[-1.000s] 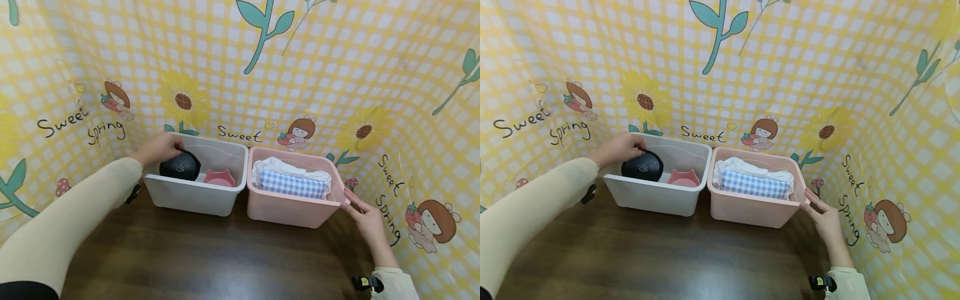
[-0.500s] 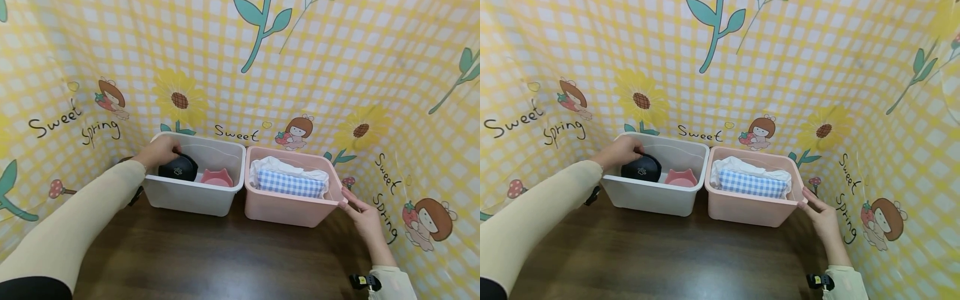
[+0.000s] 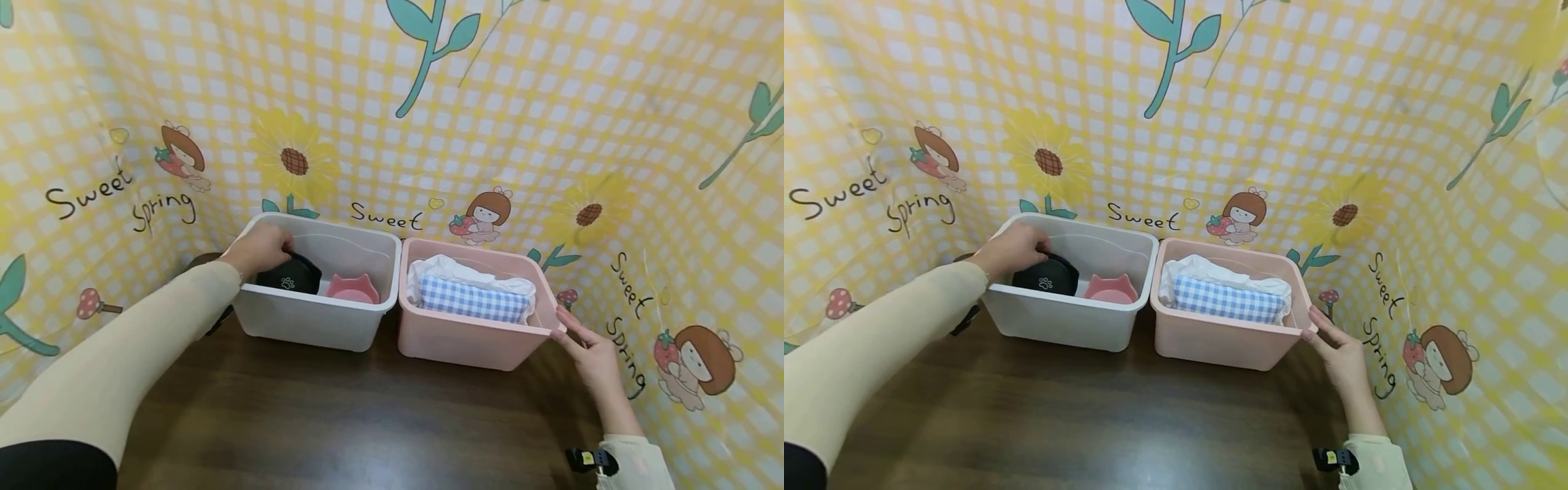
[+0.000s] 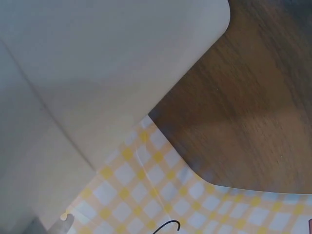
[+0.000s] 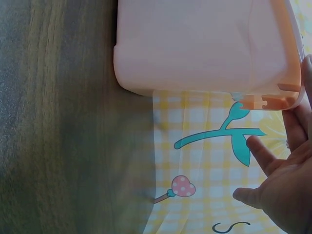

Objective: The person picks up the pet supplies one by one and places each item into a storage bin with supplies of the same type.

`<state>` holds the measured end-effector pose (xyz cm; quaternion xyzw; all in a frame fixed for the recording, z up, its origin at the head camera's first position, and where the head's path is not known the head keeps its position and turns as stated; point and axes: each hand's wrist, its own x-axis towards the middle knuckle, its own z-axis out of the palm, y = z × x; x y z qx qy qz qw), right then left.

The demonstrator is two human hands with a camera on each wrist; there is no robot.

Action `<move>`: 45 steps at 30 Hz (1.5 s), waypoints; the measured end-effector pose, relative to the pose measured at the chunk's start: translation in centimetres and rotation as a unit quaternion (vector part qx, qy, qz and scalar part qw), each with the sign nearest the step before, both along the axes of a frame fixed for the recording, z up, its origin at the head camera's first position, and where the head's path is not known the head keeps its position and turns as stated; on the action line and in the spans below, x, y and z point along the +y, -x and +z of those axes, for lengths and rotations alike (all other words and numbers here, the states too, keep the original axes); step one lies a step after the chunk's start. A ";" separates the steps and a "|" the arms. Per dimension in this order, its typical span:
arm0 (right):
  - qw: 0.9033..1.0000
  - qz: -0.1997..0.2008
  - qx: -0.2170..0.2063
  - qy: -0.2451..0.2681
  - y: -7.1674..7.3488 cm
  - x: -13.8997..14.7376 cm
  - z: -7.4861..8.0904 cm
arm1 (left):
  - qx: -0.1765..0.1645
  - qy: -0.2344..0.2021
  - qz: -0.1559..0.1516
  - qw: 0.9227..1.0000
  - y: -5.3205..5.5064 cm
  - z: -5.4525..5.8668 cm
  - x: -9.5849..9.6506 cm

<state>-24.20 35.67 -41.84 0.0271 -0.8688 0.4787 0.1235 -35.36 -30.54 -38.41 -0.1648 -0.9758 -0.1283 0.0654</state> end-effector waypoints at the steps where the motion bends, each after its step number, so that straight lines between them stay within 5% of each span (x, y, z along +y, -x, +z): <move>1: 1.000 -0.003 0.000 -0.002 -0.1 0.1 -0.1 | -0.001 -0.002 -0.002 1.000 0.1 0.0 0.1; 6: 1.000 -0.006 -0.011 -0.002 -0.5 0.4 -0.1 | -0.018 -0.062 0.014 0.998 -0.1 0.2 0.4; 13: 1.000 0.003 -0.006 -0.011 -1.0 0.6 0.4 | -0.028 -0.203 0.052 0.977 -1.8 1.7 0.4; 19: 1.000 0.005 -0.013 -0.010 -1.5 0.6 0.7 | -0.048 -0.223 0.042 0.973 -3.9 2.6 0.4; 26: 0.998 0.017 0.013 -0.065 -1.8 0.5 0.9 | -0.044 -0.202 0.009 0.978 -7.3 4.5 -0.1; 32: 0.994 0.015 0.034 -0.100 -1.9 0.3 0.9 | -0.003 -0.203 -0.004 0.979 -11.2 5.6 -0.8; 39: 0.989 0.008 0.061 -0.133 -1.8 0.1 0.7 | 0.071 -0.175 -0.013 0.982 -15.0 5.2 -1.9; 45: 0.980 0.012 0.119 -0.160 -1.7 -0.3 1.2 | 0.151 -0.188 -0.035 0.970 -17.2 4.1 -3.3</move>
